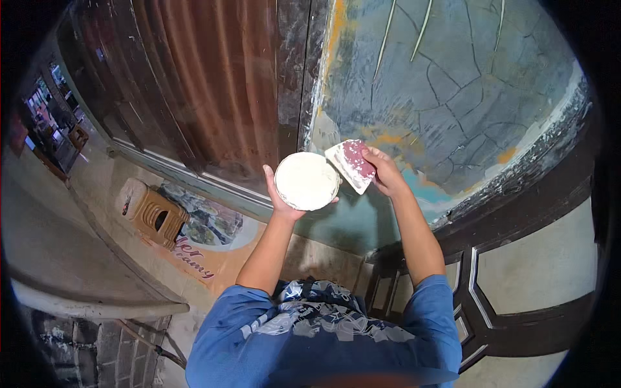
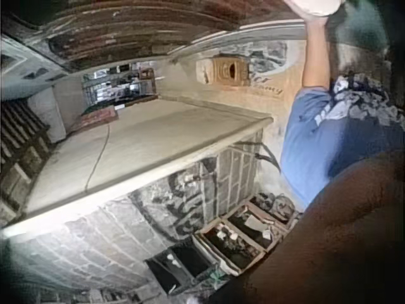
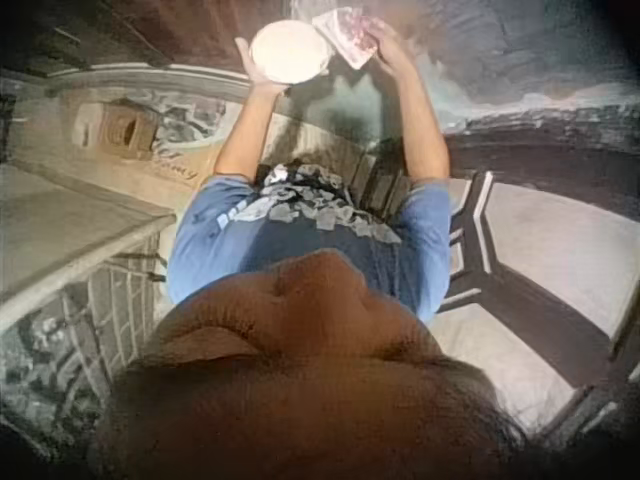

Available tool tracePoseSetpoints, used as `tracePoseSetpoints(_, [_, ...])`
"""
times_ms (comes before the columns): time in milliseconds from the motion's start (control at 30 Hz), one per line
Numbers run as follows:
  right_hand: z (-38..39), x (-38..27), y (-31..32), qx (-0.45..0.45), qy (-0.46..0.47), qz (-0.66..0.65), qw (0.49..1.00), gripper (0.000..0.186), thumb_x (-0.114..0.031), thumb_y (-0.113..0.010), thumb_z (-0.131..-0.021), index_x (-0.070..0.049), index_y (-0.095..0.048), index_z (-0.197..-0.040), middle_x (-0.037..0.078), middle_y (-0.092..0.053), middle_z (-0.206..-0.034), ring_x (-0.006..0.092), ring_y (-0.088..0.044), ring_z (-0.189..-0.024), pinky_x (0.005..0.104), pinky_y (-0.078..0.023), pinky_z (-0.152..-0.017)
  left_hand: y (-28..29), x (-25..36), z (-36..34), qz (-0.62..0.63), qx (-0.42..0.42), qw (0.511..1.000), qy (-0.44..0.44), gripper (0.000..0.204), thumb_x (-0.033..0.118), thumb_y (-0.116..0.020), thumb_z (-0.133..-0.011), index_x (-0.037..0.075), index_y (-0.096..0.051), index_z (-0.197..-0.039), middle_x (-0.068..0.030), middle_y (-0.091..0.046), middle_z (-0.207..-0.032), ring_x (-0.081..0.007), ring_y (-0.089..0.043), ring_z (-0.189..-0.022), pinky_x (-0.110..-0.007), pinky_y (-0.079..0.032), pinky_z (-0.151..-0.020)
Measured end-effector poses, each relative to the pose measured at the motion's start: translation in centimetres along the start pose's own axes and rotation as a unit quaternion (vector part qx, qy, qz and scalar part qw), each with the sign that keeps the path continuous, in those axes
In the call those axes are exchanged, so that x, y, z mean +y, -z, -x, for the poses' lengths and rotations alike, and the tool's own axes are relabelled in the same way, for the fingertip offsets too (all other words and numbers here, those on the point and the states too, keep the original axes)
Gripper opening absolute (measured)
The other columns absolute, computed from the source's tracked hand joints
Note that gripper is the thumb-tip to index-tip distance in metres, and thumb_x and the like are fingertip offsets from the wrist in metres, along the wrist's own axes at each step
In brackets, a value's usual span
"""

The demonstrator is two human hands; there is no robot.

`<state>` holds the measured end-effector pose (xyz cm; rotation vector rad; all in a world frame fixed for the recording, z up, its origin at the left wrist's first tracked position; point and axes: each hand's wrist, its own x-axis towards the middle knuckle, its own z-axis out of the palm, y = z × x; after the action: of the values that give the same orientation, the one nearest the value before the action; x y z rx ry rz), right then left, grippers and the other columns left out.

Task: The person applies wall putty to a damaged section of a wall using a scraper.

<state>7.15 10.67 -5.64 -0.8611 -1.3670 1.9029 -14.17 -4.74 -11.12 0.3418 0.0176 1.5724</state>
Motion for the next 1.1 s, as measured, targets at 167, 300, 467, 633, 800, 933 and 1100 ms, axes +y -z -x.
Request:
tracePoseSetpoints(167, [-0.9, 0.1, 1.7, 0.020, 0.066, -0.054, 0.996, 0.026, -0.025, -0.058, -0.104, -0.007, -0.057, -0.123, 0.004, -0.069, -0.108, 0.0137, -0.070, -0.089, 0.0312, -0.059, -0.077, 1.0, 0.5, 0.2, 0.009, -0.054, 0.998, 0.020, 0.115, 0.095, -0.035, -0.076, 0.010, -0.035, -0.153, -0.0303, -0.038, -0.151, -0.0624, -0.042, -0.130, -0.084, -0.037, -0.093])
tracePoseSetpoints(300, [-1.5, 0.6, 2.0, 0.114, 0.228, 0.208, 0.944, 0.028, -0.028, -0.059, -0.103, -0.004, -0.060, -0.117, 0.004, -0.067, -0.100, 0.0152, -0.068, -0.085, 0.0319, -0.055, -0.074, 1.6, 2.1, 0.9, 0.007, -0.038, 0.999, 0.004, 0.117, 0.097, -0.035, -0.074, 0.012, -0.034, -0.154, -0.0304, -0.037, -0.152, -0.0646, -0.039, -0.130, -0.085, -0.035, -0.094])
tracePoseSetpoints(467, [-1.3, 3.5, 0.5, 0.167, 0.331, 0.568, 0.735, 0.021, -0.020, -0.060, -0.098, -0.006, -0.067, -0.112, 0.016, -0.068, -0.098, 0.0330, -0.065, -0.094, 0.0423, -0.052, -0.080, 0.8, 4.0, 1.9, 0.047, -0.045, 0.998, -0.011, 0.116, 0.097, -0.034, -0.074, 0.013, -0.033, -0.155, -0.0303, -0.035, -0.154, -0.0681, -0.037, -0.129, -0.085, -0.035, -0.095])
tracePoseSetpoints(633, [-2.8, 5.2, 0.5, 0.143, 0.390, 0.644, 0.642, 0.025, -0.014, -0.068, -0.087, -0.011, -0.067, -0.112, 0.010, -0.068, -0.096, 0.0349, -0.061, -0.090, 0.0459, -0.050, -0.078, 1.2, 5.1, 2.1, 0.020, -0.047, 0.998, -0.026, 0.116, 0.097, -0.033, -0.074, 0.013, -0.032, -0.155, -0.0301, -0.032, -0.155, -0.0683, -0.034, -0.131, -0.085, -0.034, -0.095])
tracePoseSetpoints(800, [-2.7, 4.7, -0.2, 0.159, 0.380, 0.658, 0.631, 0.025, -0.012, -0.069, -0.085, -0.010, -0.066, -0.111, 0.010, -0.068, -0.094, 0.0333, -0.060, -0.089, 0.0459, -0.049, -0.076, 1.6, 5.6, 2.3, 0.058, -0.039, 0.997, -0.018, 0.118, 0.097, -0.035, -0.073, 0.012, -0.032, -0.155, -0.0301, -0.031, -0.156, -0.0689, -0.033, -0.131, -0.086, -0.032, -0.095])
tracePoseSetpoints(933, [-2.7, 5.3, -0.2, 0.161, 0.422, 0.619, 0.642, 0.021, -0.012, -0.068, -0.086, -0.011, -0.068, -0.107, 0.009, -0.068, -0.088, 0.0319, -0.060, -0.086, 0.0451, -0.049, -0.071, 1.8, 5.9, 2.2, 0.041, -0.055, 0.997, -0.020, 0.118, 0.097, -0.036, -0.073, 0.013, -0.032, -0.155, -0.0301, -0.031, -0.157, -0.0686, -0.032, -0.132, -0.086, -0.030, -0.097])
tracePoseSetpoints(1100, [-3.6, 5.5, 0.4, 0.151, 0.406, 0.670, 0.603, 0.015, -0.015, -0.067, -0.088, -0.011, -0.067, -0.102, 0.008, -0.068, -0.088, 0.0320, -0.060, -0.085, 0.0463, -0.047, -0.069, 1.7, 6.2, 1.9, 0.014, -0.059, 0.998, -0.031, 0.116, 0.097, -0.035, -0.074, 0.013, -0.032, -0.155, -0.0306, -0.032, -0.156, -0.0674, -0.033, -0.132, -0.085, -0.033, -0.096])
